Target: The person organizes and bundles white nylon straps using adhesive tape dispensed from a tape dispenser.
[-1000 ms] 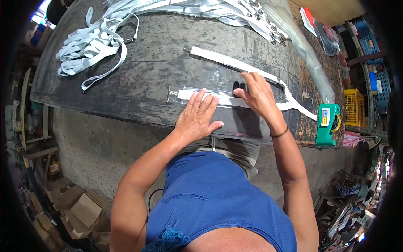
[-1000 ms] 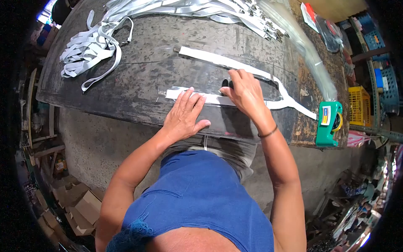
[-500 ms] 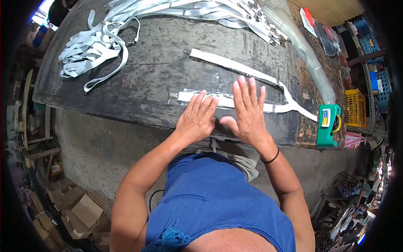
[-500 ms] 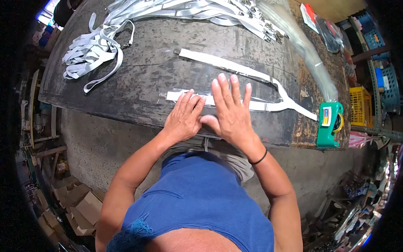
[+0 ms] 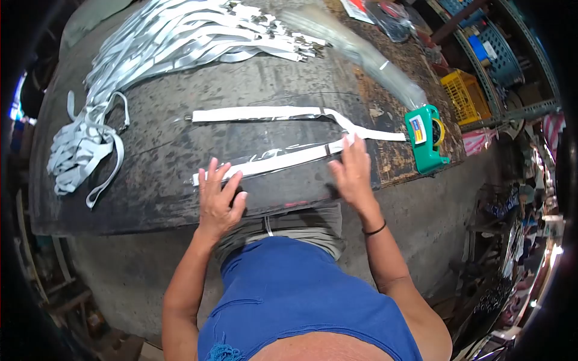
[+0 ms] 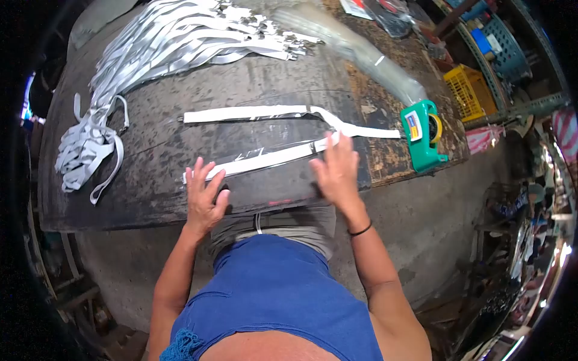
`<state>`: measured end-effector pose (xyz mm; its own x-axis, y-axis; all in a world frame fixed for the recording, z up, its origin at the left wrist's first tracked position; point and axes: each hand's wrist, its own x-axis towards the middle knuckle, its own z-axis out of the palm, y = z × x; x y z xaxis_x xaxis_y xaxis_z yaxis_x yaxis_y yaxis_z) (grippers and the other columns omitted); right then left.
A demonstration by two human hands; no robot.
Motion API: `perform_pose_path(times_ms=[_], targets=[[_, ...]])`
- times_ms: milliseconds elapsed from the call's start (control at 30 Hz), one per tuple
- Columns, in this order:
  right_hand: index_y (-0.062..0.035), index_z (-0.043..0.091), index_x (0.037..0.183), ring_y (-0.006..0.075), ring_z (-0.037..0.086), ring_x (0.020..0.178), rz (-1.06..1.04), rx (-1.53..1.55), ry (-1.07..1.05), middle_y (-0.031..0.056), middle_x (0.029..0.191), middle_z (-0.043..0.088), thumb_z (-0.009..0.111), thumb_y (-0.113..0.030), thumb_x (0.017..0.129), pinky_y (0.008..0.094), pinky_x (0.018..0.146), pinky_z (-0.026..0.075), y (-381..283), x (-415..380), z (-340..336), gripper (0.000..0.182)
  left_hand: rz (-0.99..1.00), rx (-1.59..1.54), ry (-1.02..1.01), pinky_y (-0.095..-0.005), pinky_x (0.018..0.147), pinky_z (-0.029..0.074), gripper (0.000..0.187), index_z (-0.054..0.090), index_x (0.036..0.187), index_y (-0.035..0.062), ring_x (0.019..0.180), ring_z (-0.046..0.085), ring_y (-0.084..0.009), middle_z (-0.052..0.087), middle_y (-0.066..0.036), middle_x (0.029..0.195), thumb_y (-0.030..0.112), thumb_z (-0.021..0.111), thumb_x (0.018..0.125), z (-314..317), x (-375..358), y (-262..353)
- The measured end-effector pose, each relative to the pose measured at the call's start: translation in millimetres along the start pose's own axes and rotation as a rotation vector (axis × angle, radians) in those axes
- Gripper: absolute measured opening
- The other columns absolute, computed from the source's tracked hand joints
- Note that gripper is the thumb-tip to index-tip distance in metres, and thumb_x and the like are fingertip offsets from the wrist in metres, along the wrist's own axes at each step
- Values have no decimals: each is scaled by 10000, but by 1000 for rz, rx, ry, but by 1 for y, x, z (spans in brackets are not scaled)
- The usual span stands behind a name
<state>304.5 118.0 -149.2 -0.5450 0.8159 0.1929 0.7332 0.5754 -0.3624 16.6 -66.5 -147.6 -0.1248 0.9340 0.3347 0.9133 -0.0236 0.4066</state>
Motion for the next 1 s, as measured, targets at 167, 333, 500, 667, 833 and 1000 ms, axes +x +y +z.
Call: perform_pose_path(times_ms=[167,333,500,667,833,1000], targets=[[-35,296,1503,469,223,1430,345,-189,5,257,1565,230,466,-445,985,630,1124,168,85,0,-17,682,38,2,27,-528,1136,271,522,536,1352,60,1383,355,-413,443,-201,1436,227,661,874,-1,56,-13],[-25,314,1493,445,233,1435,182,-279,-83,228,1560,271,450,-465,986,605,1140,171,130,30,-16,685,68,218,-140,-498,1156,243,601,385,1474,97,1426,281,-393,329,-183,1539,363,552,962,30,111,-51],[-33,318,1496,398,236,1450,-29,-275,-152,195,1565,286,438,-437,998,546,1162,188,164,68,-28,652,37,316,-298,-499,1164,221,620,357,1492,108,1441,250,-383,301,-180,1553,447,470,984,35,112,-62],[-102,347,1502,389,217,1462,-29,-223,-200,166,1583,267,457,-396,995,541,1170,167,168,94,-37,597,45,349,-248,-499,1179,193,655,331,1511,130,1458,220,-370,273,-167,1572,486,462,977,31,110,-57],[-114,337,1507,414,212,1460,-81,-157,34,180,1582,260,483,-376,984,598,1148,152,100,85,-30,603,85,348,-233,-501,1189,171,680,316,1522,159,1466,207,-357,259,-148,1582,526,456,967,31,122,-55],[-127,341,1509,439,209,1449,68,-145,-85,188,1577,262,432,-411,999,603,1146,150,76,68,-6,592,137,278,-276,-517,1184,171,675,317,1517,146,1464,205,-374,252,-157,1583,500,476,964,36,135,-52]])
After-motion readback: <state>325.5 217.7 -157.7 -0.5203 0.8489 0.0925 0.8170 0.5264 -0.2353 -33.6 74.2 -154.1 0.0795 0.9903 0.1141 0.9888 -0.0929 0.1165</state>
